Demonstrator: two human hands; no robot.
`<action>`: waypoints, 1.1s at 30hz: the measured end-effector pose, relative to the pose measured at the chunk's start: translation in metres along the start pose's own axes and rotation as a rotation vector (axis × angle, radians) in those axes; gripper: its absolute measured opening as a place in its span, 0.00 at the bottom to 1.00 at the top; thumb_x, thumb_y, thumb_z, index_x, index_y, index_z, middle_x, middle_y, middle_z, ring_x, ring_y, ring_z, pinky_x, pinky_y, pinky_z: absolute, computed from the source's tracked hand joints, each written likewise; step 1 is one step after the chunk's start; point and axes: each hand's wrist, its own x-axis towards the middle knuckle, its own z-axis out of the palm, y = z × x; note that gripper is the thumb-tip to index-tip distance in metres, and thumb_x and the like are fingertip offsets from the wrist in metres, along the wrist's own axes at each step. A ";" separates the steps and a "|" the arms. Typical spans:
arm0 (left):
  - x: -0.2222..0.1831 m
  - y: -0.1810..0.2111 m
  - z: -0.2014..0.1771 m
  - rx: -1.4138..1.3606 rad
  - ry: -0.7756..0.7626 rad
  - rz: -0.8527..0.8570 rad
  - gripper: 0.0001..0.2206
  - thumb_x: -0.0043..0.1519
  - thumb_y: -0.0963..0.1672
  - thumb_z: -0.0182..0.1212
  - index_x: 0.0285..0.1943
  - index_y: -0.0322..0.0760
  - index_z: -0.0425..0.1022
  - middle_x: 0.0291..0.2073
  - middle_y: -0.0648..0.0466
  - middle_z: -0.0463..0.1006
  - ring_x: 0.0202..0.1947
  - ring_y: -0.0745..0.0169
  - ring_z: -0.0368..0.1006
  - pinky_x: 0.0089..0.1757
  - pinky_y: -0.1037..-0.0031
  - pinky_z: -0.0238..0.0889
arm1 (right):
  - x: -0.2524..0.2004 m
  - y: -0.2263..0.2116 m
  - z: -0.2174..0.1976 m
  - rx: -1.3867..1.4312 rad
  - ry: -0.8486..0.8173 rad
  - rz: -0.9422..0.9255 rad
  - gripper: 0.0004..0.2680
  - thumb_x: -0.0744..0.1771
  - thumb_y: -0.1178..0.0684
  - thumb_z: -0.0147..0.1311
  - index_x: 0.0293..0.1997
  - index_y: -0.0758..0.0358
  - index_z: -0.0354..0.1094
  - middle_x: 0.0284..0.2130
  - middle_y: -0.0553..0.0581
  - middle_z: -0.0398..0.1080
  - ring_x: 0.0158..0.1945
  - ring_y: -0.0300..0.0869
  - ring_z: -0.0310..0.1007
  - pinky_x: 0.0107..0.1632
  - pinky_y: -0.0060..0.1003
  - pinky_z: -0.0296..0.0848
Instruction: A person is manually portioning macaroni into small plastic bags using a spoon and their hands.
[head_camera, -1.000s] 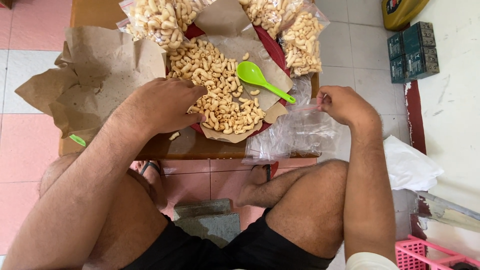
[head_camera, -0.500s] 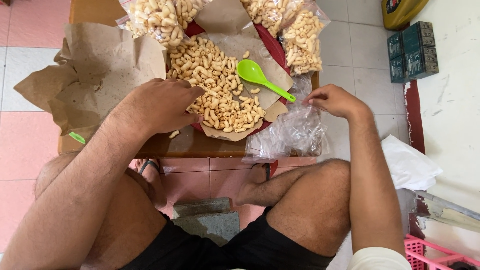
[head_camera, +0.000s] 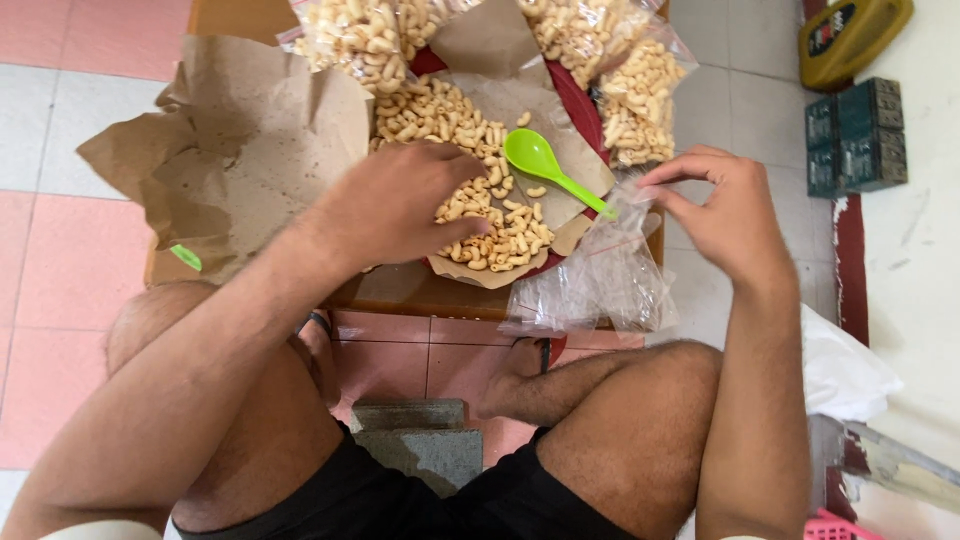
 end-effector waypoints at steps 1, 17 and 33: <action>0.001 0.004 0.000 0.003 0.004 -0.008 0.26 0.70 0.53 0.62 0.67 0.29 0.76 0.53 0.33 0.82 0.57 0.36 0.79 0.59 0.50 0.70 | 0.001 -0.013 0.009 0.002 -0.002 -0.009 0.05 0.68 0.58 0.71 0.46 0.55 0.83 0.38 0.57 0.79 0.47 0.48 0.80 0.58 0.42 0.72; 0.013 -0.005 0.011 -0.773 0.378 -0.017 0.05 0.66 0.39 0.65 0.48 0.29 0.81 0.35 0.40 0.88 0.32 0.56 0.88 0.37 0.71 0.78 | 0.024 -0.081 0.055 0.448 0.138 -0.273 0.15 0.69 0.59 0.68 0.60 0.69 0.67 0.56 0.61 0.66 0.54 0.48 0.75 0.56 0.41 0.77; 0.006 -0.006 0.007 -0.708 0.393 -0.046 0.06 0.63 0.40 0.71 0.46 0.33 0.83 0.31 0.43 0.88 0.33 0.59 0.88 0.38 0.73 0.78 | 0.020 -0.106 0.072 0.150 0.267 -0.444 0.04 0.71 0.59 0.66 0.46 0.65 0.75 0.49 0.62 0.69 0.45 0.55 0.77 0.48 0.44 0.77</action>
